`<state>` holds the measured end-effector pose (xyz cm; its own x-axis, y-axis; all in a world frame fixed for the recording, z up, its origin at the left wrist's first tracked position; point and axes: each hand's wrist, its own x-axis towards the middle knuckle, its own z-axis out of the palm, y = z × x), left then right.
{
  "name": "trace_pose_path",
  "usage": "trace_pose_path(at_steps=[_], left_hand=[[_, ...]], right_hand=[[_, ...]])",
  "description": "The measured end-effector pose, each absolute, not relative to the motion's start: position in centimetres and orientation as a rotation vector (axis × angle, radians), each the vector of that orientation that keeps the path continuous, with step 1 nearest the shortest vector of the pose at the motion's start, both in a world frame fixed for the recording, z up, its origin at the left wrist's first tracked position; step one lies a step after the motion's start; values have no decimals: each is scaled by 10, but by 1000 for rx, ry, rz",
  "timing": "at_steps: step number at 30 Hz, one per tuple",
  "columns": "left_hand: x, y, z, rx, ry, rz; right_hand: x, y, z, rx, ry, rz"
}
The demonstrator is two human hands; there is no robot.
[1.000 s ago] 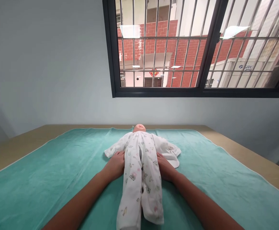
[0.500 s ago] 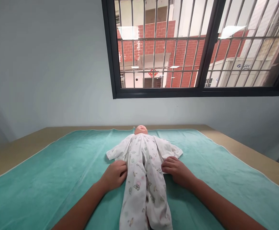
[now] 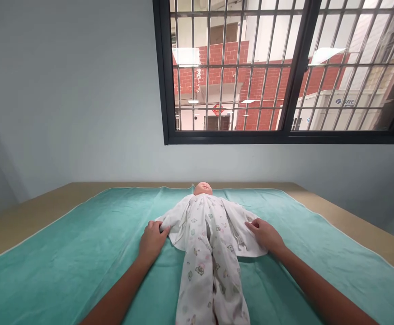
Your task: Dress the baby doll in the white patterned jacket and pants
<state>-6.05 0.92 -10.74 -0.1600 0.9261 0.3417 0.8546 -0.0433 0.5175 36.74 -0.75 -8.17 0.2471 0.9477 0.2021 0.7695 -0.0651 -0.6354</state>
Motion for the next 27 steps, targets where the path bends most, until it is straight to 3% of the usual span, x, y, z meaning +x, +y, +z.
trace_pose_path(at_steps=[5, 9, 12, 17, 23, 27], left_hand=[[-57, 3, -102, 1976, 1907, 1113], [-51, -9, -90, 1839, 1702, 1365], [-46, -14, -85, 1772, 1636, 1423], [-46, -16, -82, 1753, 1593, 1435], [-45, -19, -77, 1750, 1504, 1404], [-27, -30, -51, 1742, 1479, 1420]], right_hand=[[357, 0, -64, -1772, -1699, 589], [356, -2, -28, -1338, -1539, 1094], [335, 4, -2, -1124, -1389, 1152], [263, 4, 5, -1102, -1688, 1004], [208, -33, -40, -1153, -2083, 69], [206, -40, -53, -1162, -2116, -75]])
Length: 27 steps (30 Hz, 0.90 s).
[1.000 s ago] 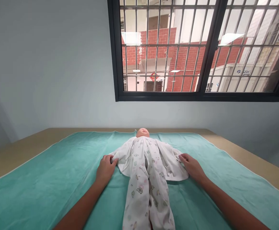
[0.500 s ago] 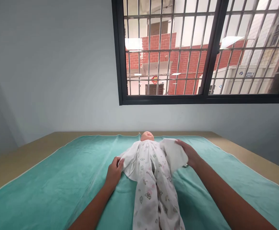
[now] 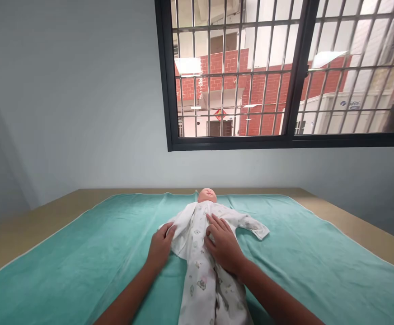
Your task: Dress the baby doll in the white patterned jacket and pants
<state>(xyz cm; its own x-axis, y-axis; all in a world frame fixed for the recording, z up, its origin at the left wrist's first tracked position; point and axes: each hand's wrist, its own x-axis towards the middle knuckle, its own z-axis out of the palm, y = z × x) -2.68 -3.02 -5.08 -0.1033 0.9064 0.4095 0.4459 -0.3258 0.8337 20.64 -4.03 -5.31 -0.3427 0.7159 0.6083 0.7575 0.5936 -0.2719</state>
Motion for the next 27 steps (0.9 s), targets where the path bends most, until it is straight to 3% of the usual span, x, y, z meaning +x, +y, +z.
trace_pose_path(at_steps=[6, 12, 16, 22, 27], left_hand=[[44, -52, 9, 1914, 1354, 1366], [71, -61, 39, 2214, 1100, 799], [46, -37, 48, 1917, 905, 370], [51, 45, 19, 1647, 1263, 1166], [81, 105, -10, 1668, 1457, 1215]], right_hand=[[207, -35, -47, -1140, -2057, 34], [233, -16, -40, -928, -1657, 665], [252, 9, -38, -1129, -1433, 662], [243, 54, -18, -1585, -1642, 448], [222, 83, -5, -1801, -1765, 308]])
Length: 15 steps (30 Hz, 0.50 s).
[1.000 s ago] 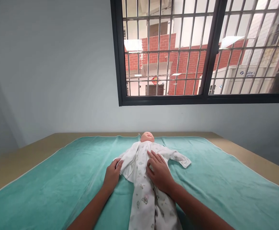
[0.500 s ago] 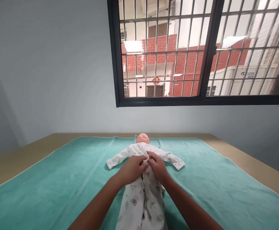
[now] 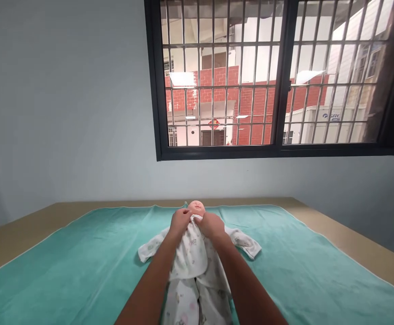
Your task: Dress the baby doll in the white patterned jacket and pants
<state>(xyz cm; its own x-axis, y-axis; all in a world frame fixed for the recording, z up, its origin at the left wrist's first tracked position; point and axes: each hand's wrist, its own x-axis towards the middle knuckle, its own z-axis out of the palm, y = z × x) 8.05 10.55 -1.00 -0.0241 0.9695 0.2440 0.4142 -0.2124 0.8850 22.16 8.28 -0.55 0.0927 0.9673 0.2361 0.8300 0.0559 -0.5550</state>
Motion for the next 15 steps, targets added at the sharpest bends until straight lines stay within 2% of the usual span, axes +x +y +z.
trace_pose_path(at_steps=[6, 15], left_hand=[[86, 125, -25, 1744, 1464, 1223], [92, 120, -16, 1467, 1212, 1313]], right_hand=[[224, 102, -12, -1795, -1820, 357], [219, 115, -25, -1344, -1427, 685]])
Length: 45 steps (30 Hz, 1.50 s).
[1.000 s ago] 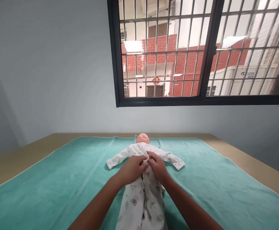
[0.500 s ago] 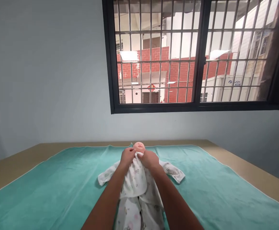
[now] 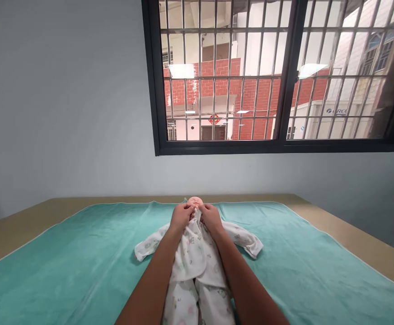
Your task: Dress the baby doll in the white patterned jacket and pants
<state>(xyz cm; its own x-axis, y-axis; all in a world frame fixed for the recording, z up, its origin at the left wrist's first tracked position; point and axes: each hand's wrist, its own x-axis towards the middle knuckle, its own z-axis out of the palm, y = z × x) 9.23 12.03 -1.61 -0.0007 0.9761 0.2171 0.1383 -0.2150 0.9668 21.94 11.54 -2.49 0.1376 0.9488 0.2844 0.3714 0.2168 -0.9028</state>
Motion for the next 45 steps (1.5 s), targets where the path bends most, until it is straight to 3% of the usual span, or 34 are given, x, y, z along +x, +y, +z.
trace_pose_path(at_steps=[8, 17, 31, 45], left_hand=[[93, 119, -27, 1308, 1077, 1281], [89, 120, -24, 1287, 1015, 1241], [96, 114, -20, 1429, 1096, 1267], [97, 120, -27, 1315, 1068, 1327]], right_hand=[[221, 127, -45, -1032, -1167, 1096], [228, 124, -51, -804, -1057, 1307], [241, 125, -55, -672, -1008, 1510], [236, 122, -51, -812, -1020, 1447]])
